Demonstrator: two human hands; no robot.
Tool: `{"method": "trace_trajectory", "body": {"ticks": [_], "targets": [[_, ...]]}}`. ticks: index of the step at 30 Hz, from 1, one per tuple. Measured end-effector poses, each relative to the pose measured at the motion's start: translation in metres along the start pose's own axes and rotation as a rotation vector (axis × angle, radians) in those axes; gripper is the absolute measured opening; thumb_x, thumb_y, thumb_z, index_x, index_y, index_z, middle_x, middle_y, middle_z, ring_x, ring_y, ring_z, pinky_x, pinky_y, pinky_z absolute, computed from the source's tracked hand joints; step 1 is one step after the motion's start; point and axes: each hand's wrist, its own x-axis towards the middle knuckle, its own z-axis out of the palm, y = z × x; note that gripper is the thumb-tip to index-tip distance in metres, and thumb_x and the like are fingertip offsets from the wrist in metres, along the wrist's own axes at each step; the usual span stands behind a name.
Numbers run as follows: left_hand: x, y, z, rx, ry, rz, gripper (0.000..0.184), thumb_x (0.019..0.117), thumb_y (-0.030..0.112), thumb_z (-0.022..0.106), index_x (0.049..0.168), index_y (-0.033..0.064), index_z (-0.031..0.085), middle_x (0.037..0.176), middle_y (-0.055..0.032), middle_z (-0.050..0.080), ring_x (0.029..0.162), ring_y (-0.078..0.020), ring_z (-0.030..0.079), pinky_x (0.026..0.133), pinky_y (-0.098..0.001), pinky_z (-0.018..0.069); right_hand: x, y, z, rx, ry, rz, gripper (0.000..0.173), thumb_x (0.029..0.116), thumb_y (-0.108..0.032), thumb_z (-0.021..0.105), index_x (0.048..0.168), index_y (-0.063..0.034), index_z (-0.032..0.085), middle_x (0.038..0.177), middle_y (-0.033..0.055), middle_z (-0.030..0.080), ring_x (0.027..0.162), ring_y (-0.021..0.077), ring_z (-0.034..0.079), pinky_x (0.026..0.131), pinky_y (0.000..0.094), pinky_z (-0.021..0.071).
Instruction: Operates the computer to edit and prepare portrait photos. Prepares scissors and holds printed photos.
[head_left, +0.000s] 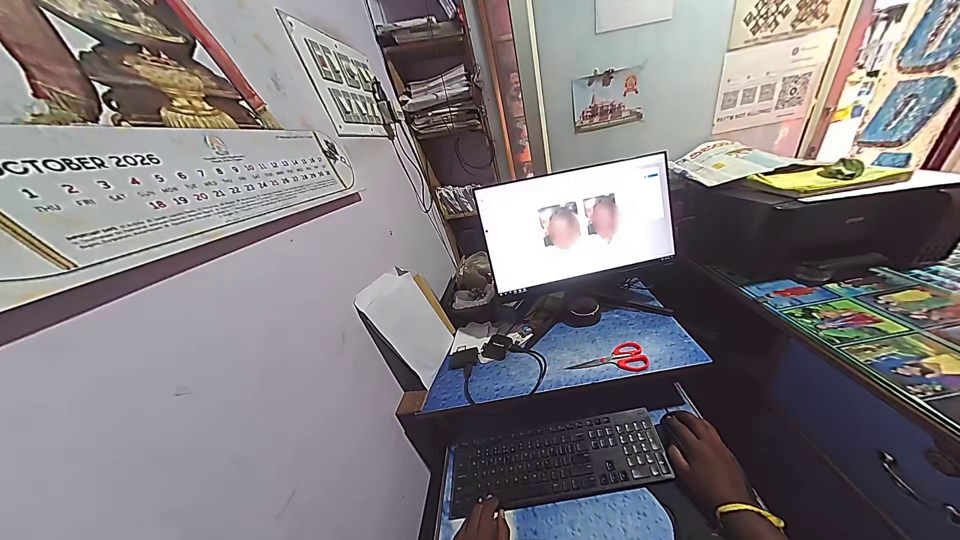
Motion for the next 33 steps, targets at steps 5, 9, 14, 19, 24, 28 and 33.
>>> {"method": "trace_trajectory", "body": {"ticks": [5, 9, 14, 19, 24, 28, 33], "targets": [[0.0005, 0.0, -0.0006, 0.011, -0.014, -0.004, 0.031, 0.098, 0.023, 0.057, 0.11, 0.0006, 0.074, 0.104, -0.0172, 0.075, 0.092, -0.0326, 0.075, 0.079, -0.0479, 0.0611, -0.0003, 0.0019, 0.0023, 0.016, -0.013, -0.002, 0.045, 0.0858, -0.032, 0.058, 0.126, -0.0171, 0.073, 0.137, 0.0097, 0.064, 0.129, 0.0329, 0.059, 0.101, 0.0516, 0.0522], [0.0001, 0.0002, -0.0007, 0.007, -0.011, -0.005, 0.031, 0.0977, 0.023, 0.057, 0.11, 0.0006, 0.074, 0.102, -0.0173, 0.075, 0.091, -0.0327, 0.075, 0.079, -0.0481, 0.0609, -0.0004, 0.0021, 0.0033, 0.014, -0.001, -0.003, 0.045, 0.0853, -0.033, 0.058, 0.125, -0.0173, 0.073, 0.137, 0.0089, 0.065, 0.128, 0.0324, 0.06, 0.101, 0.0518, 0.0524], [0.0002, -0.0002, 0.0005, -0.013, 0.006, 0.0, 0.03, 0.0969, 0.021, 0.058, 0.11, -0.0002, 0.074, 0.103, -0.0177, 0.075, 0.092, -0.0329, 0.075, 0.079, -0.0479, 0.0611, -0.0005, 0.0026, 0.0038, 0.009, 0.003, -0.014, 0.045, 0.0847, -0.033, 0.059, 0.125, -0.0176, 0.073, 0.136, 0.0095, 0.065, 0.127, 0.0324, 0.06, 0.1, 0.0515, 0.0528], [0.0005, 0.0002, -0.0004, -0.005, 0.001, -0.003, 0.03, 0.0971, 0.022, 0.058, 0.11, -0.0003, 0.074, 0.103, -0.0179, 0.075, 0.092, -0.0334, 0.075, 0.079, -0.0488, 0.061, -0.0012, 0.0022, 0.0035, 0.014, 0.014, -0.018, 0.046, 0.0844, -0.033, 0.058, 0.125, -0.0187, 0.073, 0.136, 0.0082, 0.065, 0.127, 0.0309, 0.061, 0.1, 0.0508, 0.053], [0.0011, 0.0002, -0.0006, 0.001, 0.012, 0.001, 0.029, 0.0963, 0.021, 0.059, 0.109, 0.0001, 0.075, 0.101, -0.0174, 0.075, 0.09, -0.0323, 0.075, 0.077, -0.048, 0.0614, -0.0007, 0.0023, 0.0042, 0.013, 0.024, -0.024, 0.045, 0.0841, -0.034, 0.058, 0.124, -0.0183, 0.074, 0.135, 0.0086, 0.066, 0.127, 0.0309, 0.061, 0.101, 0.0508, 0.0524], [0.0004, 0.0004, -0.0011, 0.005, 0.004, -0.004, 0.03, 0.0965, 0.021, 0.058, 0.109, -0.0001, 0.074, 0.102, -0.0175, 0.075, 0.091, -0.0325, 0.075, 0.078, -0.0482, 0.0612, -0.0005, 0.002, 0.0032, 0.014, 0.016, -0.028, 0.046, 0.0849, -0.034, 0.057, 0.125, -0.018, 0.073, 0.136, 0.0085, 0.065, 0.127, 0.031, 0.061, 0.102, 0.0504, 0.052], [0.0001, -0.0024, 0.0027, -0.014, -0.008, -0.005, 0.03, 0.0974, 0.022, 0.058, 0.11, 0.0002, 0.074, 0.106, -0.0174, 0.075, 0.095, -0.0329, 0.075, 0.081, -0.0484, 0.0609, -0.0005, 0.0033, 0.0041, 0.024, 0.022, -0.029, 0.046, 0.0839, -0.032, 0.058, 0.124, -0.0158, 0.074, 0.135, 0.0096, 0.066, 0.126, 0.0328, 0.061, 0.102, 0.0518, 0.0514]]}}
